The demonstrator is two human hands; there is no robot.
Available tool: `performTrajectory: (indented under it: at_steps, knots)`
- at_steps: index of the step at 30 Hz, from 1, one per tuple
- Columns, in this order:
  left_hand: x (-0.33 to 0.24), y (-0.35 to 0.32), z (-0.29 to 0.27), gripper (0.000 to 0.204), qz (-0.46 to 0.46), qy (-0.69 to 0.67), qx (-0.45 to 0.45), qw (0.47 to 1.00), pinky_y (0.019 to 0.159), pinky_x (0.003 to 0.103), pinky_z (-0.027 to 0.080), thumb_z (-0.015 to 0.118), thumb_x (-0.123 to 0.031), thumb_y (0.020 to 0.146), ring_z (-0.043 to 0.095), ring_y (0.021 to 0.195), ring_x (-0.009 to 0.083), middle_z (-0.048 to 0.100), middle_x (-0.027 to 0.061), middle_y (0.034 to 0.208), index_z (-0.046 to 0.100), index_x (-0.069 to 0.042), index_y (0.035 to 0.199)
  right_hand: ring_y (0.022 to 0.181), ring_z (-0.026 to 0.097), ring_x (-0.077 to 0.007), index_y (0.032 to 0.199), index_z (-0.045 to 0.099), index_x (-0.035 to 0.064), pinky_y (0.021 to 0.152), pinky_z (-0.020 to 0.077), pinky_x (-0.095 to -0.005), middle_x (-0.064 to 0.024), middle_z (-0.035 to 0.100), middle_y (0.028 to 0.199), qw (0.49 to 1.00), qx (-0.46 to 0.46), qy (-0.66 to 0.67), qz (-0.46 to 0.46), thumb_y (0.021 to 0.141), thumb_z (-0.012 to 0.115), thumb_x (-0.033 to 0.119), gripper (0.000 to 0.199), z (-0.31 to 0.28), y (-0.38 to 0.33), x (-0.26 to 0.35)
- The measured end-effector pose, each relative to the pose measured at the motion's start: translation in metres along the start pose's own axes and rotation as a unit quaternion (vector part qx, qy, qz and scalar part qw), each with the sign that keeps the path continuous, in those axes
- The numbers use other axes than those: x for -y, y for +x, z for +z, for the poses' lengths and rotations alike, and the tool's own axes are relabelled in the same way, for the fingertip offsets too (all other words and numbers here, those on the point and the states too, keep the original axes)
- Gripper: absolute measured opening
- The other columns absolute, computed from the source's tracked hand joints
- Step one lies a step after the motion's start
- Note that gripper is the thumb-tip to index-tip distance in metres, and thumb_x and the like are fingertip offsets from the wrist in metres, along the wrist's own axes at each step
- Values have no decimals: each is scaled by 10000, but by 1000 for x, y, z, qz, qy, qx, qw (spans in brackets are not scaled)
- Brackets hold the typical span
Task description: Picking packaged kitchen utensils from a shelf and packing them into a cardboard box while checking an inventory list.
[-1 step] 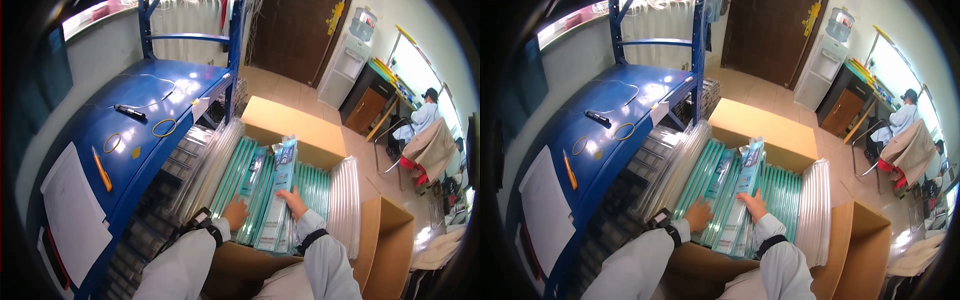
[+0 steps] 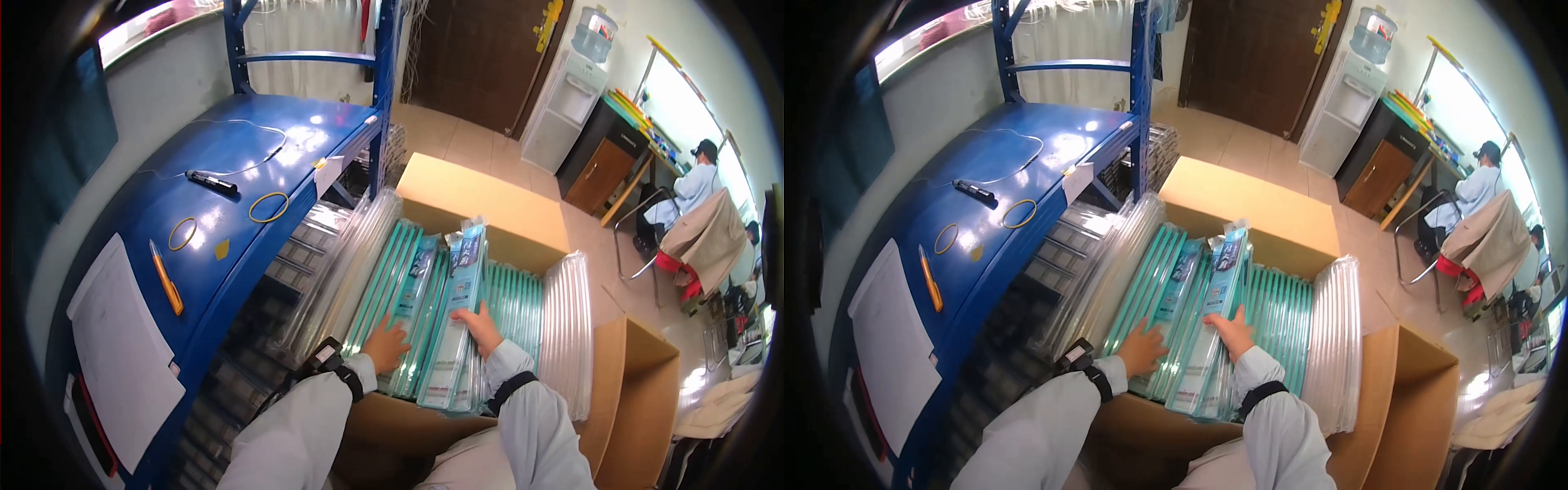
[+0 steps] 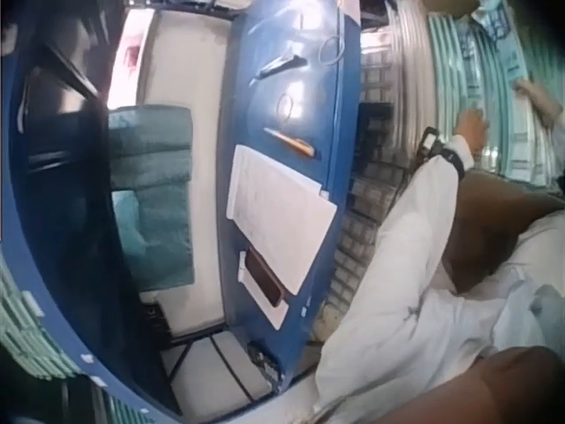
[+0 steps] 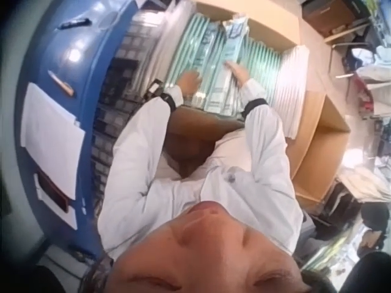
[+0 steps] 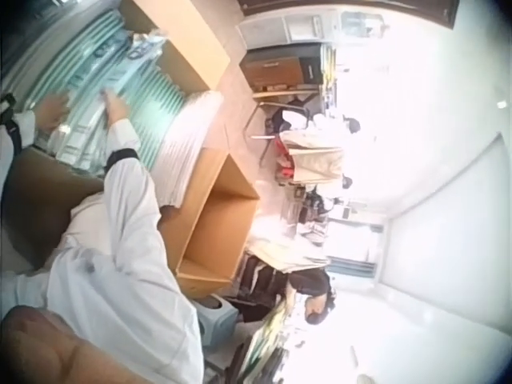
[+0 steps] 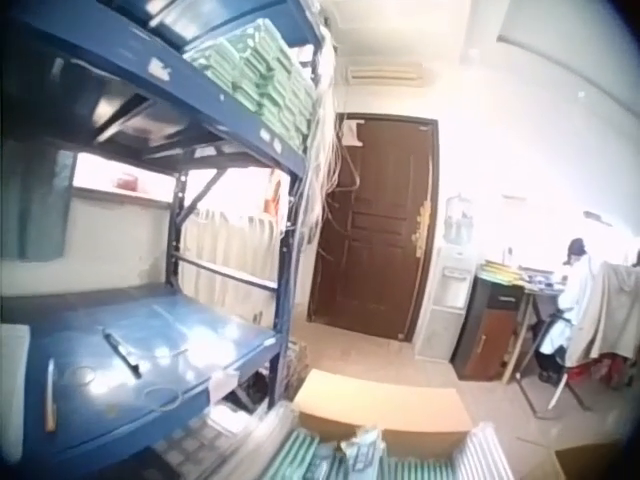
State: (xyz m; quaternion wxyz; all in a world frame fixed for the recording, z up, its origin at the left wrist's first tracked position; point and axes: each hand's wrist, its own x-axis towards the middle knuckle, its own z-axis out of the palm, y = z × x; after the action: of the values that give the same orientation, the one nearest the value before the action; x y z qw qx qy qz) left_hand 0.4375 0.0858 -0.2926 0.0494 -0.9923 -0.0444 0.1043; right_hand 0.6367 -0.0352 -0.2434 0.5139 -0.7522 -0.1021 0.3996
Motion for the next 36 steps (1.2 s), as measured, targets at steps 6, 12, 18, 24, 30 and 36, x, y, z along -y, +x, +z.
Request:
performTrajectory:
  at_steps: [6, 12, 18, 24, 30, 36]
  knots:
    - [-7, 14, 10, 385, 141, 41, 33, 989, 1101, 519, 66, 516, -428, 802, 299, 1293, 189, 527, -32, 1191, 591, -230, 1124, 1229, 310, -466, 1441, 120, 109, 1018, 289, -426, -332, 202, 1364, 988, -49, -143, 17, 519, 716, 431, 1144, 26, 18, -19]
    - [1, 4, 0, 387, 145, 60, 12, 987, 1106, 499, 75, 515, -442, 793, 318, 1285, 200, 530, -22, 1189, 618, -202, 1078, 1233, 300, -470, 1436, 136, 105, 1019, 282, -433, -333, 224, 1354, 989, -78, -124, 11, 513, 707, 476, 1147, 24, 20, -25]
    - [15, 2, 31, 363, -10, -23, -61, 998, 1097, 480, 128, 497, -252, 795, 304, 1297, 221, 502, 20, 1229, 576, -139, 1130, 1220, 318, -475, 1438, 137, 132, 1016, 281, -442, -333, 235, 1348, 975, -119, -185, 40, 525, 699, 482, 1128, 22, 3, -10]
    - [18, -2, 31, 454, -73, -213, -169, 959, 1039, 437, 279, 524, -94, 743, 381, 1242, 295, 455, 125, 1290, 494, -61, 1196, 1227, 311, -469, 1432, 158, 239, 971, 274, -572, -260, 156, 1429, 883, -177, -430, 68, 573, 710, 561, 1071, 86, -6, 16]
    - [19, -3, 17, 594, -78, -263, -179, 945, 1044, 471, 256, 459, -391, 893, 307, 1291, 309, 329, 119, 1404, 302, -69, 1367, 1254, 231, -537, 1434, 177, 202, 998, 281, -546, -334, 53, 1425, 869, -105, -478, -69, 684, 618, 608, 960, 110, 21, -60]
    - [20, -7, 25, 705, -40, -179, -71, 981, 1084, 454, 188, 424, -508, 877, 212, 1346, 294, 232, 106, 1462, 244, -68, 1398, 1260, 313, -438, 1363, -35, -113, 1017, 330, -398, -348, 152, 1399, 947, 77, -293, -104, 737, 692, 268, 1033, 62, 19, -77]
